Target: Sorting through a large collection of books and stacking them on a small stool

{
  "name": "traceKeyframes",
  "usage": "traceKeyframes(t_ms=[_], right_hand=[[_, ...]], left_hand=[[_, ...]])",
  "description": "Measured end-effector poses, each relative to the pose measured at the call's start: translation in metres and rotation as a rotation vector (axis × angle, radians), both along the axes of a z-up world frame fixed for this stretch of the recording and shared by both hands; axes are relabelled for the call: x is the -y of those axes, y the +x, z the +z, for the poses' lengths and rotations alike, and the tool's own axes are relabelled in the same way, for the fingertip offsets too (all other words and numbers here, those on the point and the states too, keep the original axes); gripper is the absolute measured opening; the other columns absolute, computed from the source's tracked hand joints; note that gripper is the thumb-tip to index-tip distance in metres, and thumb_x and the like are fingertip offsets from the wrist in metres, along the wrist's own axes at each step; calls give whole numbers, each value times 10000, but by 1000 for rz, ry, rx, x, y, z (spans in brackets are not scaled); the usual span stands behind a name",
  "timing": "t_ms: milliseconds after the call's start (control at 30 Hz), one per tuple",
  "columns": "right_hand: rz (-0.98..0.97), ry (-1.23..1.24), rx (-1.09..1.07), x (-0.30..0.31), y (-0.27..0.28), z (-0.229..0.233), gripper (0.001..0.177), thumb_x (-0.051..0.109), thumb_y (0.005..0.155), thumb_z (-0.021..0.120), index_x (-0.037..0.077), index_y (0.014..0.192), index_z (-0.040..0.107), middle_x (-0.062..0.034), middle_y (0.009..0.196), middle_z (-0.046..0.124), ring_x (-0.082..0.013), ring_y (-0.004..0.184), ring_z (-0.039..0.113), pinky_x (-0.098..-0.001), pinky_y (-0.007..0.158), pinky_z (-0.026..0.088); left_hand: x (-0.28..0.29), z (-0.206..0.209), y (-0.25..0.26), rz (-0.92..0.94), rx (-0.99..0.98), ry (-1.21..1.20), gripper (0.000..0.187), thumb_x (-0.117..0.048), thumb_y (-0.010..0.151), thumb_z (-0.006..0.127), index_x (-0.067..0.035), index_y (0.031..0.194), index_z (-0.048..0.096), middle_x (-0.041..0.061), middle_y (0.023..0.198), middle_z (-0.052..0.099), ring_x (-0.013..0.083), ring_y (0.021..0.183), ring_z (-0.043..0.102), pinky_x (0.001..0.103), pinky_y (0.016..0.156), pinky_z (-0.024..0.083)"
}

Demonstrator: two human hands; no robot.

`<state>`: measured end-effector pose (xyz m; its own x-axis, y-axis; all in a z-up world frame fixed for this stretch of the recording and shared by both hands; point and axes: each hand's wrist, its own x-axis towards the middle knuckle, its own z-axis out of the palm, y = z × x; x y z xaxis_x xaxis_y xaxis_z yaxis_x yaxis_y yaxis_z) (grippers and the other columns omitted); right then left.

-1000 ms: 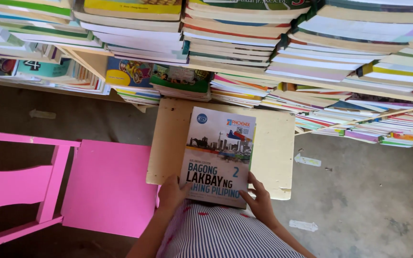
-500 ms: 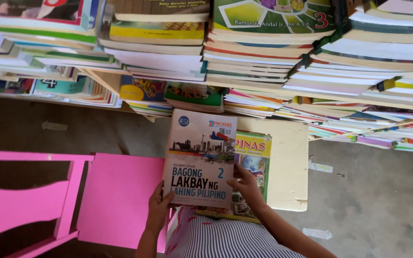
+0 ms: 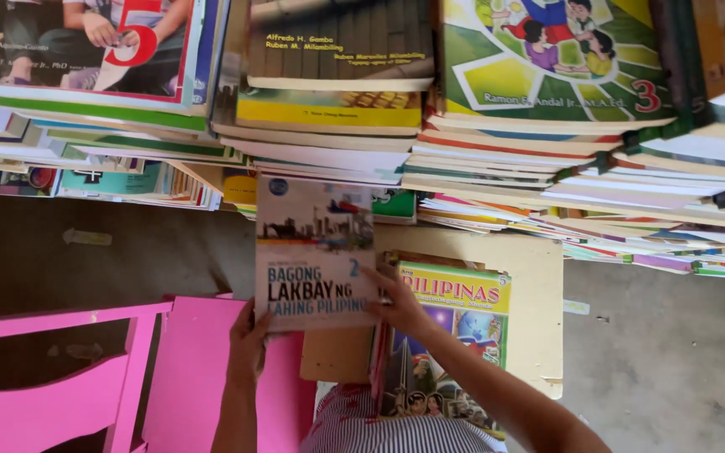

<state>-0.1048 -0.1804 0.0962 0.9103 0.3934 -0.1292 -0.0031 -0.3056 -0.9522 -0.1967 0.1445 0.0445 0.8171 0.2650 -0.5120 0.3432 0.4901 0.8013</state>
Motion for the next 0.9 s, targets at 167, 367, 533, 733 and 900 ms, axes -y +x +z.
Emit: traceKeyframes(t_ms=[167,367,533,733,900], right_hand=[[39,-60,-62,-35,55,-29,691,257,943,762,301,1569,472,-229,1534,399,-511,1298,531,-553,963,566],[101,-365,321,-34,81,-17,802,44,870,689,135,1602,375,-269,1577,365,-563,1352,433,-666,1054,442],[258,-905,660,-55,140,-52,931,199,843,823,238,1618,309,-221,1670,213,-482,1500,283,-692,1111,350],[42,-907,998,-22,161,-111,820,61,728,790,252,1478,520,-110,1434,550,-279,1304,576,-563,1027,470],[93,-906,787,-11,155,-127,838,55,687,814,171,1472,544,-120,1424,568,-315,1337,540,-662,1040,426]], left_hand=[[-42,-20,72,124,24,167,657,-74,907,736,-2,1510,486,194,1363,575,322,1143,616,479,939,564],[-115,-60,130,69,113,147,383,-152,970,710,-84,1341,646,156,1020,707,341,778,746,486,573,657],[-143,-82,146,260,123,23,156,-182,994,728,-177,1149,742,117,958,754,287,755,772,441,569,677],[-160,-91,171,340,102,43,190,-208,994,765,-156,1171,721,97,964,762,263,792,781,444,606,692],[-146,-102,195,214,-44,281,361,-265,1042,725,-136,1366,630,131,1148,666,341,943,709,704,669,593]])
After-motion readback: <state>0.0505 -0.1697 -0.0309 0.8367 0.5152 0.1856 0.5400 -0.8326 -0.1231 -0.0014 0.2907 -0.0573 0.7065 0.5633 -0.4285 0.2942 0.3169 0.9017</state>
